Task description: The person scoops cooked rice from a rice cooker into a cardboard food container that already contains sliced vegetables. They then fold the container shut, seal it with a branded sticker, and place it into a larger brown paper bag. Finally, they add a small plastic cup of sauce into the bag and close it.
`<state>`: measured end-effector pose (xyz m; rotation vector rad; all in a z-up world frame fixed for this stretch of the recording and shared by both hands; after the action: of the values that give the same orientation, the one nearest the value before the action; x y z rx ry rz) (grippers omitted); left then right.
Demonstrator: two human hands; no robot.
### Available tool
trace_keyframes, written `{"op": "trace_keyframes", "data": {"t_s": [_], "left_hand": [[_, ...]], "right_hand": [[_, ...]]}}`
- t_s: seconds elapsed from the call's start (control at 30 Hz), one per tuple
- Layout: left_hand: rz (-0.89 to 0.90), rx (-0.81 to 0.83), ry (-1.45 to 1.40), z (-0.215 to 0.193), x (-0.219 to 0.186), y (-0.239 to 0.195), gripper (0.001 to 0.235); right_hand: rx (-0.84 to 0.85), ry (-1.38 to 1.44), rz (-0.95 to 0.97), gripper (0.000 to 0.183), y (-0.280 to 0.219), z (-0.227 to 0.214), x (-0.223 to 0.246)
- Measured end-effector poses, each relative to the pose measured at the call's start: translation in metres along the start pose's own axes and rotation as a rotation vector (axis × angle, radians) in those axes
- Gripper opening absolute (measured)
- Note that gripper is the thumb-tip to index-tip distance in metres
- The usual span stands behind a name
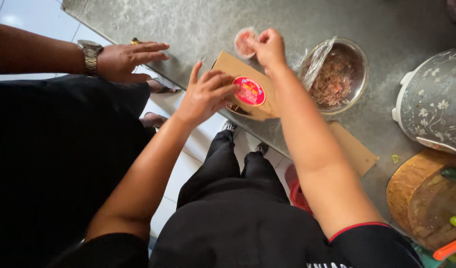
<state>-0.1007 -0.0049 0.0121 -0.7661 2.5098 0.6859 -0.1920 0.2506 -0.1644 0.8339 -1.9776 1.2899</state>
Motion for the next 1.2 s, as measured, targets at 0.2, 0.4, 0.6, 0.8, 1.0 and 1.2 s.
{"op": "trace_keyframes", "data": {"t_s": [0.2, 0.4, 0.6, 0.8, 1.0, 1.2], "left_hand": [[0.012, 0.05, -0.047, -0.004, 0.024, 0.043, 0.049], [0.048, 0.079, -0.129, -0.008, 0.046, 0.09, 0.05], [0.023, 0.187, -0.184, -0.007, 0.059, 0.112, 0.047], [0.077, 0.141, -0.162, -0.011, 0.05, 0.1, 0.045], [0.069, 0.146, -0.128, -0.017, 0.043, 0.091, 0.045], [0.054, 0.148, -0.122, -0.015, 0.038, 0.085, 0.045]], "right_hand": [[0.166, 0.33, -0.083, 0.025, -0.052, -0.084, 0.108], [0.291, 0.214, -0.249, 0.013, -0.217, -0.181, 0.222], [0.377, -0.21, 0.289, 0.027, -0.257, -0.122, 0.129], [0.025, -0.471, -0.2, 0.037, -0.195, -0.008, 0.038], [-0.038, -0.433, -0.413, 0.034, -0.16, 0.04, 0.017], [-0.111, -0.477, -0.564, 0.038, -0.171, 0.042, 0.035]]}}
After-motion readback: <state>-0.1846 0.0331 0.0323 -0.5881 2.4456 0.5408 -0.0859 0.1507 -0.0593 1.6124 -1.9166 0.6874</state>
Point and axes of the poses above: each hand's wrist, its own y-axis towards the middle knuckle, its own z-axis out of the palm, x = y × z, the point moved 2 cm from there along y, towards the middle knuckle, and after that the axes turned 10 degrees about z, right-handed, at the moved point
